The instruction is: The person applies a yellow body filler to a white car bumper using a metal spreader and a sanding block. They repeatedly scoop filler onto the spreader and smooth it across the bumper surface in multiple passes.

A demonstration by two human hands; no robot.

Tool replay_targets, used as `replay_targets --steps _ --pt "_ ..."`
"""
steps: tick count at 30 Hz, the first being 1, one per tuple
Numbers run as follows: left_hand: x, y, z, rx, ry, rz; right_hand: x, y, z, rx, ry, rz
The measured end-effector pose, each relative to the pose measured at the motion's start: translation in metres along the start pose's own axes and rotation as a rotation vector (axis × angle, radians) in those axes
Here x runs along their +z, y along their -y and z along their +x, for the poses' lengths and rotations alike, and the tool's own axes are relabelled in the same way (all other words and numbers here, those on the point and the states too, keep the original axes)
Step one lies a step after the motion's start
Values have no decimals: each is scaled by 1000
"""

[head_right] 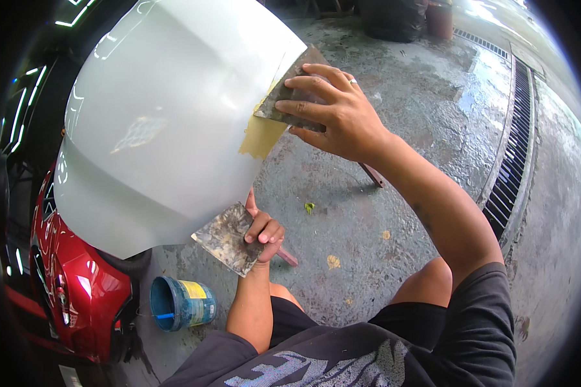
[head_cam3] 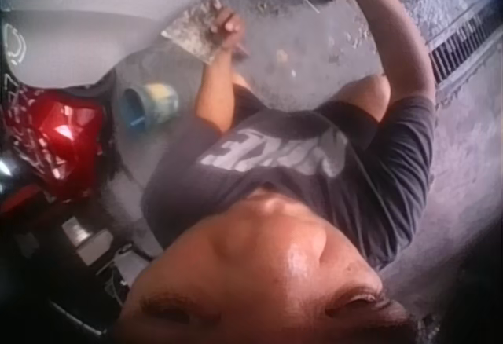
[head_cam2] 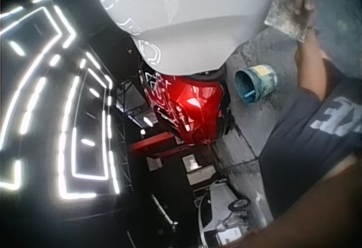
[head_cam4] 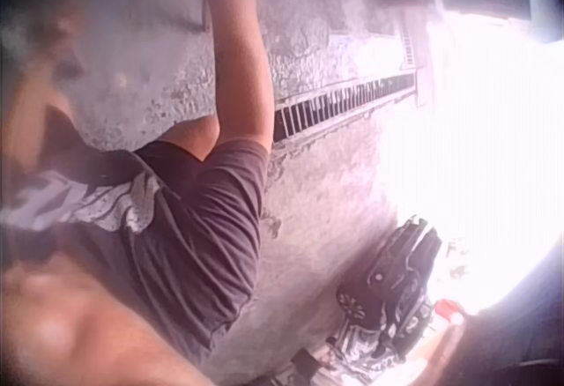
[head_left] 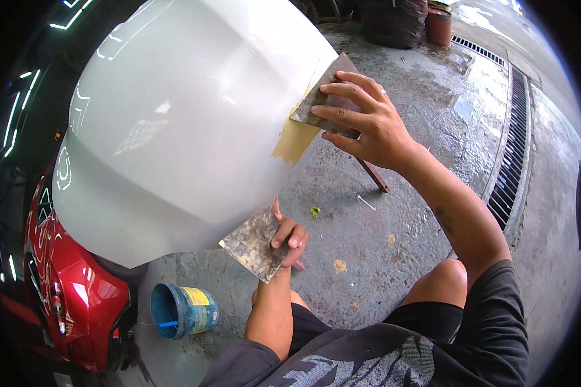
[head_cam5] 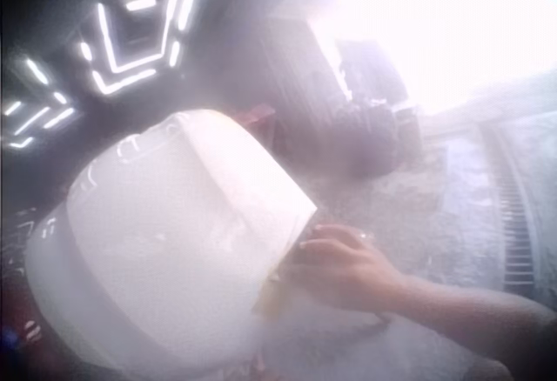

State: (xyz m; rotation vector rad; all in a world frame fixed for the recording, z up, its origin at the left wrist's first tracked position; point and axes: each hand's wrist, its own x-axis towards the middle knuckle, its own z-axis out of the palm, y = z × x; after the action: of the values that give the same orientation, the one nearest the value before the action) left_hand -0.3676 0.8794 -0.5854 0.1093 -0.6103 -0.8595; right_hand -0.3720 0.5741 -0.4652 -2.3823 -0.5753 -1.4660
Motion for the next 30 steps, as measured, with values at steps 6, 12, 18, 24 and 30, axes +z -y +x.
replay_targets --steps 6,12,18,24,30 --pt "2 6 3 0 34 -35 7 0 -30 41 55 35" --pt "0 3 -1 3 21 2 -2 -2 -64 78 77 53" --pt "-7 2 -2 3 27 -20 -16 6 -19 7 -32 1" --pt "-2 3 1 2 1 -40 -5 18 5 -34 8 1" --pt "-7 2 -2 1 39 -41 8 19 -10 -6 19 24"
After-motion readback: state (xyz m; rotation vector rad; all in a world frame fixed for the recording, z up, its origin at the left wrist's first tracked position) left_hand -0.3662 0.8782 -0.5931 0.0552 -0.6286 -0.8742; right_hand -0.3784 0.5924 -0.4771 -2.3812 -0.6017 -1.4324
